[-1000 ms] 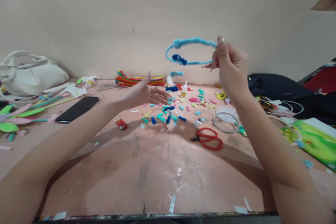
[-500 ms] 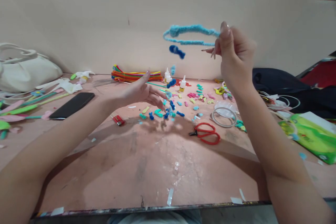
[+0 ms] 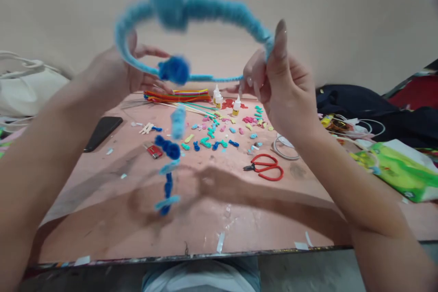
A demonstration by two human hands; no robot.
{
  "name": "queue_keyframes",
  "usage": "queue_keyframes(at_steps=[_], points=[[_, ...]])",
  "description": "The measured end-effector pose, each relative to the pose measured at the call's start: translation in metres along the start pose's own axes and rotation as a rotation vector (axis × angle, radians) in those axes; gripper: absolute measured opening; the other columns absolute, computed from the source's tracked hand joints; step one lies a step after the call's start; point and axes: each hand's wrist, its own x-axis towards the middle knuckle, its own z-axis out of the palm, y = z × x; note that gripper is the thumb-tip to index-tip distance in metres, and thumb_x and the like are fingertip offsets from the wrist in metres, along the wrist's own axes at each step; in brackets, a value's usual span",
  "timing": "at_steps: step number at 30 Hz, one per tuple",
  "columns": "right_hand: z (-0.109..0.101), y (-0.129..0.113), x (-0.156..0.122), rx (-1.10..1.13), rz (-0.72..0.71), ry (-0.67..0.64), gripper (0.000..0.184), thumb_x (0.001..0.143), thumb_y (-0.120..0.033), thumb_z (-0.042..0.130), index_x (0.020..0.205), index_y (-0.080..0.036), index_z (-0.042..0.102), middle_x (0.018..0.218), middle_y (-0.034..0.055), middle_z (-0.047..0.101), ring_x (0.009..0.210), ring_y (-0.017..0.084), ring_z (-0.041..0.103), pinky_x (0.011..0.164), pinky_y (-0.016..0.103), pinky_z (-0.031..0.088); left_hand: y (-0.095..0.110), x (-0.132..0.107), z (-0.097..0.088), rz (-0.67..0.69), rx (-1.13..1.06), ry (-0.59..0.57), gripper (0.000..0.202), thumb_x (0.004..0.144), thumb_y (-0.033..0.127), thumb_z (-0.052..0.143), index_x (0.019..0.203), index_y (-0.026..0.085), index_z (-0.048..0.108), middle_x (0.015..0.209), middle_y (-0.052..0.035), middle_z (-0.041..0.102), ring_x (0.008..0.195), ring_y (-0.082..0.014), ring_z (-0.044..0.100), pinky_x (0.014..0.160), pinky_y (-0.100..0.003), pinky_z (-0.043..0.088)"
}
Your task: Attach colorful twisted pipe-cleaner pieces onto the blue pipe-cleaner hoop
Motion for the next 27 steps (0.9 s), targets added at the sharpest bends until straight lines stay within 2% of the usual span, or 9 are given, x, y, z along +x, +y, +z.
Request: queue_keyframes(at_steps=[2,5,9,12,15,18,20,23,27], points=[[0.005,-0.001,-0.015,0.046,0.077,-0.032,0.062,0.104,-0.073,0.053,0.069,-0.023,0.056,0.073,-0.0022,0.047,0.068,0.012,0.054,0.077,0.03,0.06,-0.015,-0.001,0.009,-0.158,0.01,-0.083,0.096,0.109,0.064,-0.009,0.144,0.001,0.054,0.078,-0.0113,0.076,0.067,-0.0236,0.073,0.084,-0.039,0.057],[0.003,-0.002,-0.055,-0.126,0.115,-0.193,0.058,0.113,-0.062,0.045,0.072,-0.022,0.058,0.075,-0.0001,0.059,0.076,0.014,0.061,0.081,0.032,0.055,-0.051,-0.011,0.022,-0.218,-0.03,-0.223,0.09,0.106,0.079,0.012,0.125,0.009,0.065,0.088,-0.0121,0.079,0.069,-0.0198,0.071,0.07,-0.029,0.054],[-0.009,-0.009,-0.115,-0.407,0.085,-0.353,0.047,0.115,-0.041,0.049,0.074,-0.021,0.061,0.077,0.0018,0.061,0.072,0.015,0.057,0.067,0.03,0.046,-0.093,-0.031,0.023,-0.275,-0.038,-0.351,0.076,0.104,0.082,0.031,0.111,0.014,0.066,0.097,-0.0116,0.081,0.074,-0.0192,0.071,0.07,-0.028,0.054],[-0.019,-0.018,-0.138,-0.558,0.126,-0.399,0.033,0.11,-0.028,0.057,0.078,-0.021,0.064,0.084,0.0044,0.065,0.076,0.016,0.06,0.067,0.03,0.047,-0.109,-0.047,0.023,-0.322,-0.038,-0.417,0.059,0.105,0.072,0.05,0.116,0.016,0.065,0.096,-0.0069,0.082,0.081,-0.0192,0.071,0.072,-0.026,0.052],[-0.031,-0.018,-0.138,-0.646,0.112,-0.31,0.03,0.109,-0.027,0.057,0.079,-0.023,0.063,0.083,0.0046,0.064,0.076,0.018,0.059,0.069,0.034,0.046,-0.115,-0.066,0.036,-0.365,-0.114,-0.512,0.055,0.102,0.072,0.058,0.122,0.021,0.064,0.106,-0.0062,0.083,0.094,-0.0233,0.074,0.084,-0.032,0.055],[-0.04,-0.008,-0.124,-0.676,0.067,-0.223,0.035,0.111,-0.034,0.052,0.078,-0.025,0.058,0.081,0.0044,0.061,0.076,0.021,0.06,0.07,0.038,0.048,-0.116,-0.088,0.06,-0.369,-0.274,-0.614,0.068,0.096,0.084,0.055,0.121,0.022,0.064,0.129,-0.0119,0.079,0.118,-0.029,0.072,0.105,-0.04,0.054],[-0.044,-0.002,-0.113,-0.69,0.025,-0.193,0.039,0.112,-0.038,0.051,0.076,-0.025,0.058,0.08,0.0044,0.061,0.075,0.021,0.061,0.069,0.038,0.048,-0.117,-0.101,0.075,-0.379,-0.378,-0.703,0.079,0.09,0.092,0.052,0.128,0.023,0.061,0.14,-0.0147,0.074,0.13,-0.0331,0.069,0.112,-0.046,0.052],[-0.045,0.001,-0.1,-0.696,-0.033,-0.139,0.043,0.113,-0.04,0.05,0.073,-0.024,0.059,0.077,0.0047,0.06,0.076,0.022,0.061,0.071,0.04,0.047,-0.116,-0.117,0.088,-0.433,-0.477,-0.856,0.082,0.084,0.093,0.061,0.125,0.022,0.064,0.125,-0.0158,0.078,0.117,-0.0336,0.075,0.102,-0.046,0.058],[-0.049,-0.001,-0.096,-0.758,-0.029,-0.114,0.042,0.112,-0.038,0.051,0.074,-0.025,0.06,0.079,0.0058,0.061,0.078,0.024,0.062,0.072,0.041,0.047,-0.108,-0.126,0.082,-0.505,-0.434,-0.898,0.045,0.093,0.058,0.08,0.121,0.025,0.068,0.102,-0.0055,0.078,0.085,-0.019,0.075,0.076,-0.029,0.058]])
